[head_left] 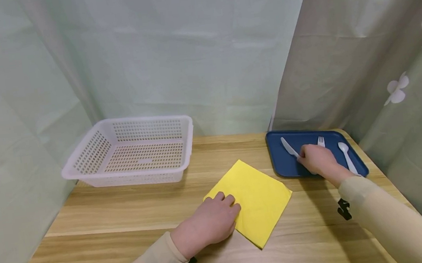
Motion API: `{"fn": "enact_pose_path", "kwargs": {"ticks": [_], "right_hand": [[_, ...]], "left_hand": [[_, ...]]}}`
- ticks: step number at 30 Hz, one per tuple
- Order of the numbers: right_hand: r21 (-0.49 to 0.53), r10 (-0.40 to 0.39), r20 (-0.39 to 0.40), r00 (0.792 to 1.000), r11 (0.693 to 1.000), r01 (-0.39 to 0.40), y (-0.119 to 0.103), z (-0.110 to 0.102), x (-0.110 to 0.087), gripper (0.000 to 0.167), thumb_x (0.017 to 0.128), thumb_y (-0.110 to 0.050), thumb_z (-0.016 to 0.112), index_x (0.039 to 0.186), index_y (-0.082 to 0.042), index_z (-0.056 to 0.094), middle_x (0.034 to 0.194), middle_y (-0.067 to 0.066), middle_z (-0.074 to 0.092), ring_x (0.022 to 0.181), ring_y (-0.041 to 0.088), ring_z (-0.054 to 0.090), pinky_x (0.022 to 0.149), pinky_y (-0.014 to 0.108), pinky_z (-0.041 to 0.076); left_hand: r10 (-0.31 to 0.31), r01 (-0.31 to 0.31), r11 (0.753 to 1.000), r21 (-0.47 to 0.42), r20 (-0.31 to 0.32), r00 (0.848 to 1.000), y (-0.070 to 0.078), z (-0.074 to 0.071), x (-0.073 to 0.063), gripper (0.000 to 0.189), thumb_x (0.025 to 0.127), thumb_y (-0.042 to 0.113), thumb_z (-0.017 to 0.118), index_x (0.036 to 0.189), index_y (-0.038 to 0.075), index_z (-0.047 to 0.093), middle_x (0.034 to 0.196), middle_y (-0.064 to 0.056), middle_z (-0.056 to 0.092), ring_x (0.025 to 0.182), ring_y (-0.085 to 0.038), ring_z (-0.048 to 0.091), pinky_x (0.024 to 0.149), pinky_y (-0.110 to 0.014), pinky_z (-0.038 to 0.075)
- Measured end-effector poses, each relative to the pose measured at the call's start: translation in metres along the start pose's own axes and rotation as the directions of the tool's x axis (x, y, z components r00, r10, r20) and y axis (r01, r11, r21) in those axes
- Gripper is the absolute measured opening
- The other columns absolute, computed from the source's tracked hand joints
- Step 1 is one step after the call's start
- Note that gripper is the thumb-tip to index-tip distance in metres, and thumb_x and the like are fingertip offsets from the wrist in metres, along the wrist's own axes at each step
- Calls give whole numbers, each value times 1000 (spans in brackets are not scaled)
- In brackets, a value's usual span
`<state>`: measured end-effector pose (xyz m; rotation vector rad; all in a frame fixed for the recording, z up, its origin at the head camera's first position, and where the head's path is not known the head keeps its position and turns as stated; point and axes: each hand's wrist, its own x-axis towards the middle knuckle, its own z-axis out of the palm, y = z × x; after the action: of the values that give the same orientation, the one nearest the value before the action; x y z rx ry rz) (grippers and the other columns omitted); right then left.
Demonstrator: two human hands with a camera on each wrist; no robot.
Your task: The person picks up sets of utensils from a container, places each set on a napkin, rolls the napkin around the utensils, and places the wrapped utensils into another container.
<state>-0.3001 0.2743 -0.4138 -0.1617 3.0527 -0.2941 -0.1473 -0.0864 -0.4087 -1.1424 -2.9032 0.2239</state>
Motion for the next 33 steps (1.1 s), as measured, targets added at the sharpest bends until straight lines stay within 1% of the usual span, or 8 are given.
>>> {"fn": "enact_pose_path", "kwargs": {"ticks": [5,11,21,26,33], "right_hand": [[29,-15,-32,999,999,16,-2,-3,-4,17,107,-16,69,101,-1,71,86,10,67,75,27,60,72,46,52],[44,-11,-44,999,999,13,-5,-7,-9,18,108,-17,70,105,1,70,90,13,69,78,29,62,76,49,55],[71,-15,-77,997,997,20,-7,-8,-14,20,109,-18,70,105,1,66,84,11,65,73,28,58,69,44,50],[95,-25,-91,996,995,34,-10,-9,-16,20,108,-19,71,106,1,67,86,10,67,73,27,59,69,43,51],[129,-34,-100,994,991,46,-21,-11,-22,19,108,-20,72,107,-1,67,89,10,69,75,25,60,71,43,52]], "left_hand": [[-3,3,1000,2,1,1000,0,0,0,13,102,26,73,110,16,71,106,-2,63,95,-25,58,70,-42,54],[-1,1,1000,8,-5,1000,0,0,0,13,102,26,73,110,16,72,105,-2,63,95,-25,58,70,-42,54],[3,-3,1000,11,-14,1000,0,1,0,12,101,26,73,108,16,71,104,-3,63,94,-25,58,69,-42,54],[3,-3,1000,9,-15,1000,-1,1,1,12,101,26,73,109,16,71,105,-2,63,94,-25,58,69,-42,54],[-2,2,1000,-1,-3,1000,0,0,1,13,102,26,72,110,15,72,107,-3,63,95,-25,59,70,-42,54]]}}
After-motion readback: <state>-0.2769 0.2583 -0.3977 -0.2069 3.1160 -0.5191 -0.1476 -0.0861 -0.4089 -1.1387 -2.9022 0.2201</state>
